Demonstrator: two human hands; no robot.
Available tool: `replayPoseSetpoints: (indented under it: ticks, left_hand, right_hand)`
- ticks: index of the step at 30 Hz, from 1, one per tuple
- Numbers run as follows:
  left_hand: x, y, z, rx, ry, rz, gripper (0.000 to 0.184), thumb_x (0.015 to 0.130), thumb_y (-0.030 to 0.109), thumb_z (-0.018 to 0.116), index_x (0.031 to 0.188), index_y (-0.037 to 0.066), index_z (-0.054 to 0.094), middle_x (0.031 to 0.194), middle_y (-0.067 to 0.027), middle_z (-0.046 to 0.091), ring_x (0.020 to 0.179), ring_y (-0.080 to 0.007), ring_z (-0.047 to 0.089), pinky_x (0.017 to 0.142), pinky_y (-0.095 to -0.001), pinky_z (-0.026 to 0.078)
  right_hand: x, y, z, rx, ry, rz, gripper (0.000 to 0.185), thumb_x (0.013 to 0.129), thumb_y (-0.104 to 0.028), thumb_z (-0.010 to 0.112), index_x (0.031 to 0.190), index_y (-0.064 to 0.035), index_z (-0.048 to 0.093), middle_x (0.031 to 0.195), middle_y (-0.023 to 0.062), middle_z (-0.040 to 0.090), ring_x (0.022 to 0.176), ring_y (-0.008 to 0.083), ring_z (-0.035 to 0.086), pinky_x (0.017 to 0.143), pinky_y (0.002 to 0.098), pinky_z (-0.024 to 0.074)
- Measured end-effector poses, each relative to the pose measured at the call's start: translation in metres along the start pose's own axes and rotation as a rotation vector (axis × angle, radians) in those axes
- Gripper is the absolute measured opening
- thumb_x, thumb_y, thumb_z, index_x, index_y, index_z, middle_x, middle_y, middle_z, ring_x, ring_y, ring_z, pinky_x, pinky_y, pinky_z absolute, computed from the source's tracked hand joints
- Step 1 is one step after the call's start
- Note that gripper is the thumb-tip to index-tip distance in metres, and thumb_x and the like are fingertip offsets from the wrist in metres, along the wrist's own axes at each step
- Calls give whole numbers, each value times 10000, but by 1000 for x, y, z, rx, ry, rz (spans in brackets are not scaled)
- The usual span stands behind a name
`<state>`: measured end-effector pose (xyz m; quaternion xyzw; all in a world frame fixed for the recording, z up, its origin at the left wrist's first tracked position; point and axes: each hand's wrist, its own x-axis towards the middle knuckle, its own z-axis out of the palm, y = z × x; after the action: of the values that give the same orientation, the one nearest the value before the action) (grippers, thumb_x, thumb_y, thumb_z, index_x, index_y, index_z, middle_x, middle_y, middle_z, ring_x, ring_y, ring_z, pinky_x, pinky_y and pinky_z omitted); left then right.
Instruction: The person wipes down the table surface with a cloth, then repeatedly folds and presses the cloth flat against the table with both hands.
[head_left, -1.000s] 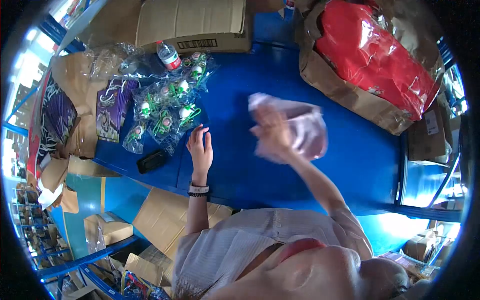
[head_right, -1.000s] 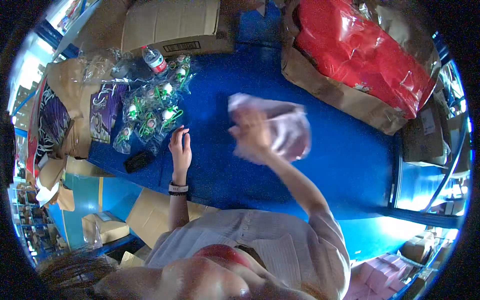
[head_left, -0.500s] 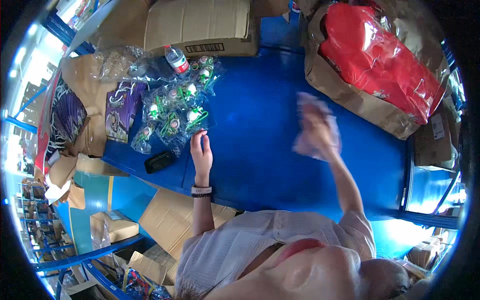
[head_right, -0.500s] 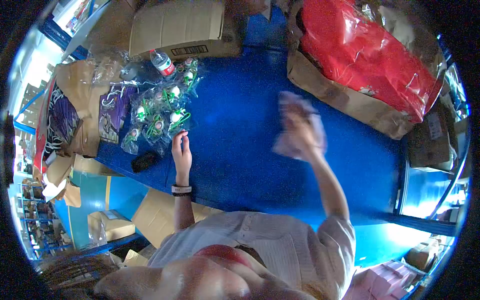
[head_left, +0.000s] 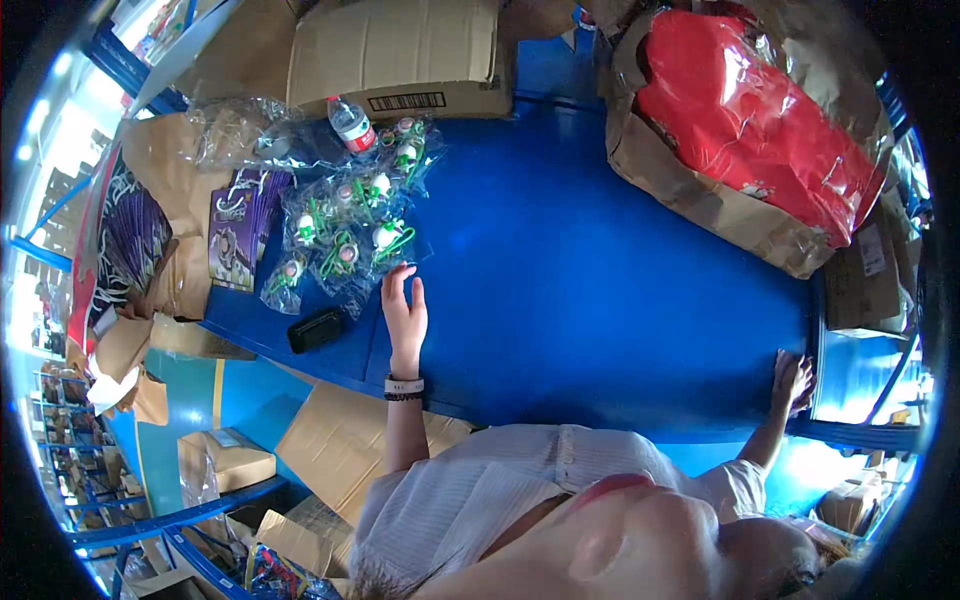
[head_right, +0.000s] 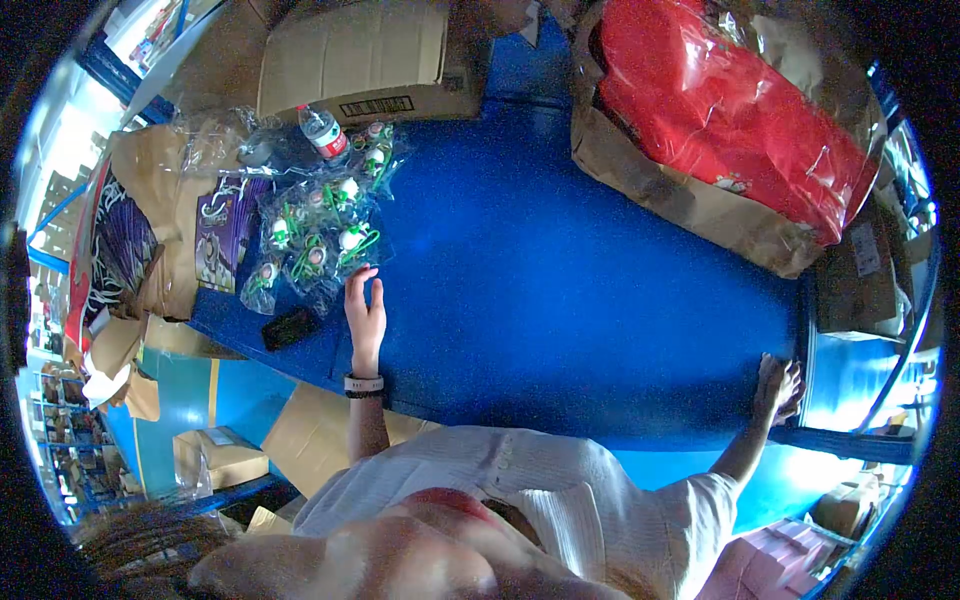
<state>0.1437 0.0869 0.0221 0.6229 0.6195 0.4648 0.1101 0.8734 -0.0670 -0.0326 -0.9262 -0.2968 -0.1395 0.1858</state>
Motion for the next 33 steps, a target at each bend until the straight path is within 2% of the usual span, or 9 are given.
replayPoseSetpoints:
  ticks: [10, 14, 18, 19, 24, 25, 27, 30, 33]
  left_hand:
    - [1, -2, 7, 43, -23, 37, 194, 862, 59, 550, 1055, 45, 561, 1131, -129, 574, 1008, -300, 557, 878, -375, 445]
    - [5, -2, 7, 30, -3, 67, 198, 872, 58, 544, 1068, 50, 566, 1122, -126, 580, 1000, -296, 562, 870, -369, 449]
    - [3, -2, 5, -24, 33, 50, 198, 888, 62, 529, 1081, 56, 571, 1112, -117, 586, 992, -286, 565, 866, -355, 448]
    - [4, -1, 3, -60, 41, 19, 196, 892, 62, 523, 1082, 56, 572, 1109, -114, 586, 988, -281, 565, 862, -350, 447]
    - [-3, 1, -3, -147, 49, -104, 190, 907, 68, 504, 1082, 56, 576, 1097, -101, 589, 971, -260, 564, 845, -330, 445]
    - [-3, 1, -2, -131, 42, -114, 188, 908, 73, 504, 1080, 55, 577, 1094, -99, 589, 968, -256, 562, 841, -328, 444]
    - [5, -1, -3, -91, 16, -114, 185, 911, 82, 502, 1077, 53, 578, 1089, -94, 590, 962, -247, 559, 835, -322, 442]
    - [7, -4, 1, -74, 10, -102, 182, 909, 86, 506, 1072, 55, 580, 1080, -91, 591, 963, -248, 557, 832, -324, 442]
    - [3, -8, -2, -56, -37, -89, 179, 907, 91, 510, 1067, 57, 582, 1070, -88, 593, 964, -248, 555, 829, -326, 442]
  right_hand:
    - [-47, -216, 19, 178, 34, -373, 510, 902, -441, 428, 1289, -115, 493, 1346, 141, 455, 1248, 347, 379, 1036, 463, 283]
    - [-163, -393, -11, 229, -474, -596, 576, 900, -469, 454, 1347, -105, 437, 1449, 137, 342, 1380, 312, 216, 1099, 522, 178]
    - [-307, -456, -47, 582, -525, -1428, 537, 826, -401, 541, 1267, -98, 492, 1341, 101, 454, 1297, 276, 328, 1072, 485, 214]
    - [-349, -455, -39, 804, -282, -1593, 518, 862, -413, 486, 1257, -78, 495, 1338, 103, 455, 1306, 272, 313, 1082, 473, 173]
    - [-371, -429, -83, 867, -688, -1883, 502, 899, -409, 452, 1309, -120, 464, 1399, 96, 396, 1347, 270, 261, 1110, 436, 157]
    - [-356, -422, -82, 865, -690, -1878, 502, 899, -409, 452, 1309, -120, 464, 1399, 96, 396, 1347, 270, 261, 1110, 436, 157]
    - [-301, -407, -76, 1293, -1514, -1152, 472, 892, -336, 488, 1312, -124, 453, 1342, 94, 417, 1247, 248, 313, 1023, 421, 234]
    - [-161, -348, -56, 1422, -958, -387, 460, 843, -198, 584, 1276, -95, 464, 1102, 113, 546, 926, 205, 483, 769, 354, 403]
    - [-42, -201, -33, 1137, -320, -119, 465, 829, -149, 608, 1265, -78, 461, 1007, 127, 598, 793, 197, 565, 662, 328, 488]
